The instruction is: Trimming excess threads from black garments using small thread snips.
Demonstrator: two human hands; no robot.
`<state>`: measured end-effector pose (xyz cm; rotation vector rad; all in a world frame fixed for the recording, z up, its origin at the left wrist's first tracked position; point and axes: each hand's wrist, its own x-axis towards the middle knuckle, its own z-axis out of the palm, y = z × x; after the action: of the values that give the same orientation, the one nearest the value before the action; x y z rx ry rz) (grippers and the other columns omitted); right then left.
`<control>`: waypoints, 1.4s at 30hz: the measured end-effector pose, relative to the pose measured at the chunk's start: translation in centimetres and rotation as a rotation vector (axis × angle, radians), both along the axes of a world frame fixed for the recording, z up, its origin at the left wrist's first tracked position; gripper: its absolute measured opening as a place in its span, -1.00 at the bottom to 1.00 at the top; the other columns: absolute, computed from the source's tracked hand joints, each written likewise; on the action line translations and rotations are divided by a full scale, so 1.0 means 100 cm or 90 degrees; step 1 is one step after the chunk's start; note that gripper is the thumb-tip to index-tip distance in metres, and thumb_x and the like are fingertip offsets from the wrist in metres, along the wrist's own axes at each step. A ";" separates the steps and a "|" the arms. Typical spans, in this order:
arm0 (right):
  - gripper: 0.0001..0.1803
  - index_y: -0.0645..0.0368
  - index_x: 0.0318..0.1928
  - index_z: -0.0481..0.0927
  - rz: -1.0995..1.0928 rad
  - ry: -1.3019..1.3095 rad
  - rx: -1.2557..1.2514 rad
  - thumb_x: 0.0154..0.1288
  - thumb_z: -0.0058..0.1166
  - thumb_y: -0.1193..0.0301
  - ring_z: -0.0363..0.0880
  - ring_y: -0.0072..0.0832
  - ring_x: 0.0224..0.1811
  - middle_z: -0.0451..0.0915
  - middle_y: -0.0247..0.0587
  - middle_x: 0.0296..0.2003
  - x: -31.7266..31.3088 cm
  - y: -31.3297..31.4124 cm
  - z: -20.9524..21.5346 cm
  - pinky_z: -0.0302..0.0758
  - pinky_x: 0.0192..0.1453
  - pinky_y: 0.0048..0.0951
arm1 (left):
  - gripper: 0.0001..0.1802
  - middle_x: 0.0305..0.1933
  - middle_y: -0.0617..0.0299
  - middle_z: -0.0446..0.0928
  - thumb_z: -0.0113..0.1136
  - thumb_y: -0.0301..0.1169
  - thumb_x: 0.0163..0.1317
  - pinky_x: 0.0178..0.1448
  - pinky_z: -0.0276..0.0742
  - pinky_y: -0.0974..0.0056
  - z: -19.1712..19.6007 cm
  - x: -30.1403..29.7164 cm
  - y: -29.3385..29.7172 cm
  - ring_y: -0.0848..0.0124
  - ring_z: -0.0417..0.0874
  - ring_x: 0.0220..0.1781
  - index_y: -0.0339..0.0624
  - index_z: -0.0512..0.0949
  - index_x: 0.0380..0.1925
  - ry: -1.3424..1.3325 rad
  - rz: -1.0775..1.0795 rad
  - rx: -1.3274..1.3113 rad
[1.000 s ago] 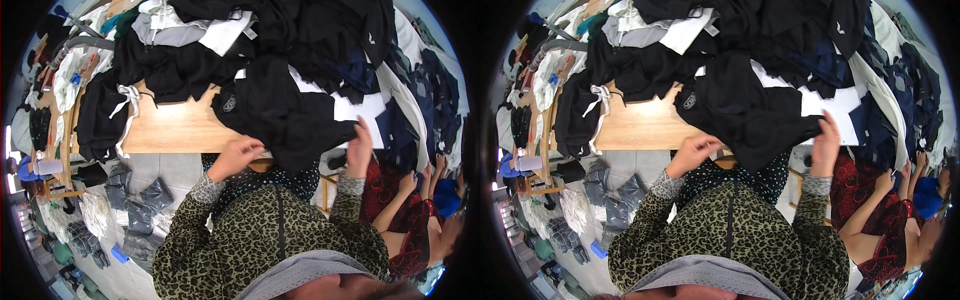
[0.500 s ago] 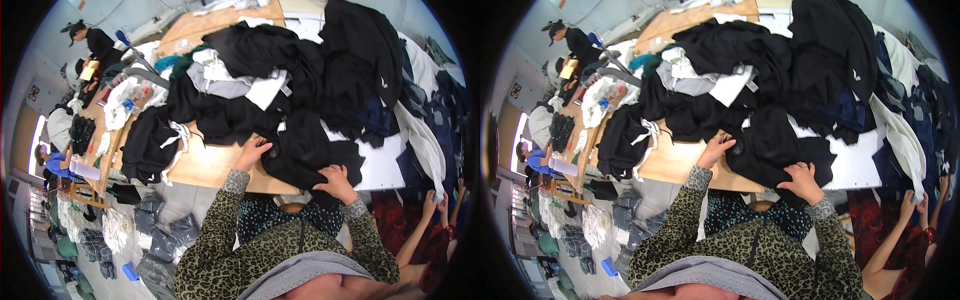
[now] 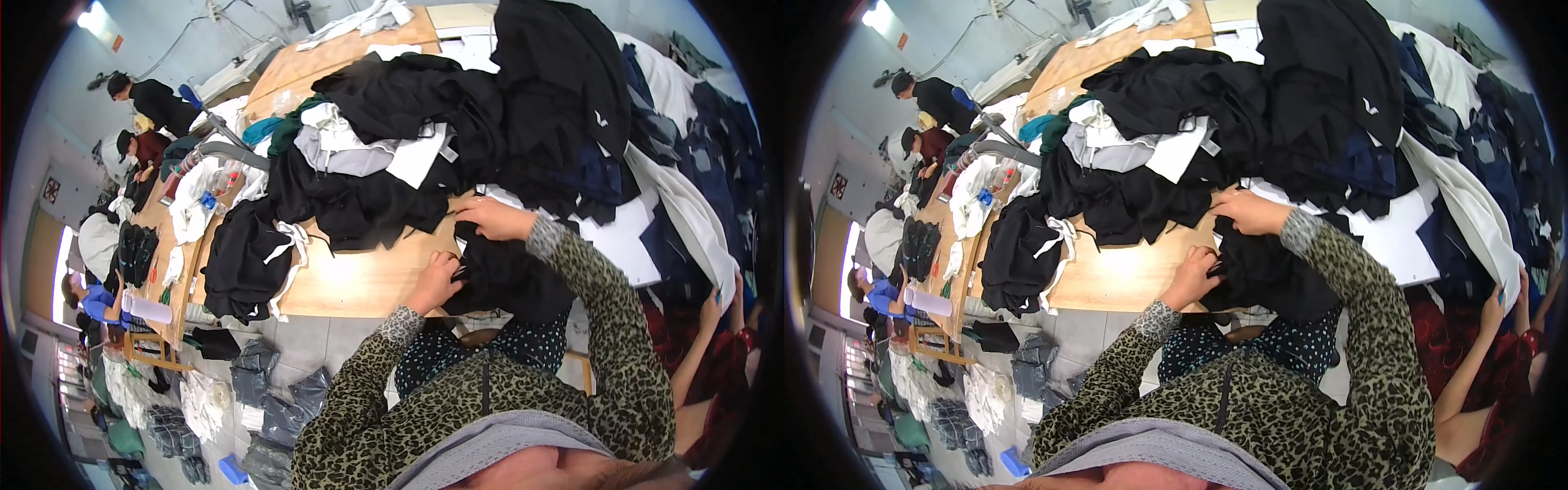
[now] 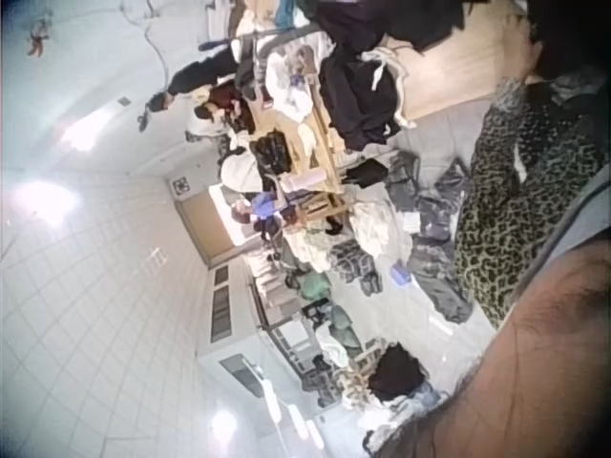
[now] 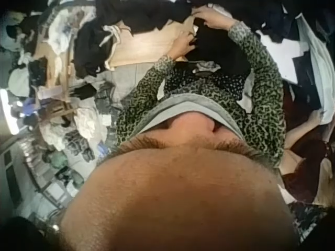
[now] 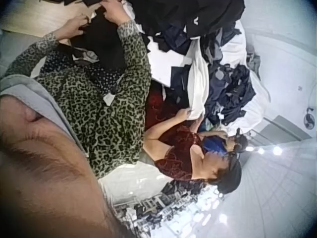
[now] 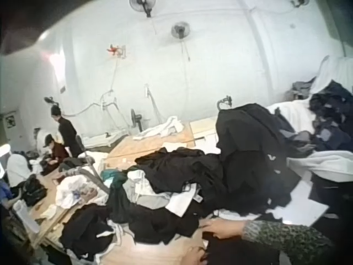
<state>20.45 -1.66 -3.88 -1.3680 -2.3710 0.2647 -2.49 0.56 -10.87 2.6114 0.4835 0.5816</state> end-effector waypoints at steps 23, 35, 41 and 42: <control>-0.54 0.11 -0.09 0.60 -0.059 -0.003 -0.210 -0.10 0.28 0.34 0.49 -0.24 -0.05 0.56 -0.11 -0.16 0.009 -0.109 0.036 0.38 0.12 -0.30 | -0.74 -0.27 0.20 0.56 0.39 -0.52 -0.19 -0.04 0.44 0.27 0.110 -0.028 0.059 0.27 0.48 -0.12 -0.30 0.54 -0.45 -0.097 -0.017 -0.017; -0.49 0.34 -0.02 0.43 0.258 0.535 -0.729 0.01 0.34 0.46 0.49 -0.65 -0.18 0.58 -0.28 -0.23 -0.041 -0.049 0.129 0.45 -0.09 -0.55 | -0.72 -0.31 0.17 0.53 0.30 -0.59 -0.03 -0.22 0.49 0.32 0.256 -0.030 0.028 0.28 0.58 -0.28 -0.27 0.52 -0.26 0.007 -0.366 -0.190; -0.69 0.40 -0.20 0.60 0.116 0.316 -0.605 0.10 0.29 0.42 0.54 -0.67 -0.31 0.65 -0.30 -0.33 -0.005 -0.060 0.164 0.51 -0.19 -0.58 | -0.86 -0.57 0.42 0.36 0.22 -0.48 0.17 -0.47 0.23 0.50 0.263 -0.068 0.065 0.70 0.28 -0.53 -0.32 0.50 -0.33 0.086 -0.111 -0.280; -0.69 0.41 -0.21 0.60 0.046 0.342 -0.597 0.09 0.30 0.43 0.54 -0.67 -0.32 0.65 -0.31 -0.36 0.006 -0.068 0.162 0.50 -0.19 -0.59 | -0.84 -0.57 0.43 0.35 0.23 -0.45 0.17 -0.48 0.21 0.50 0.255 -0.070 0.076 0.70 0.26 -0.53 -0.32 0.51 -0.34 0.098 -0.094 -0.281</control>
<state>21.01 -8.49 12.36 -1.2887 -1.8530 1.6843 -9.53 8.12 14.65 2.2496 0.4078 0.1971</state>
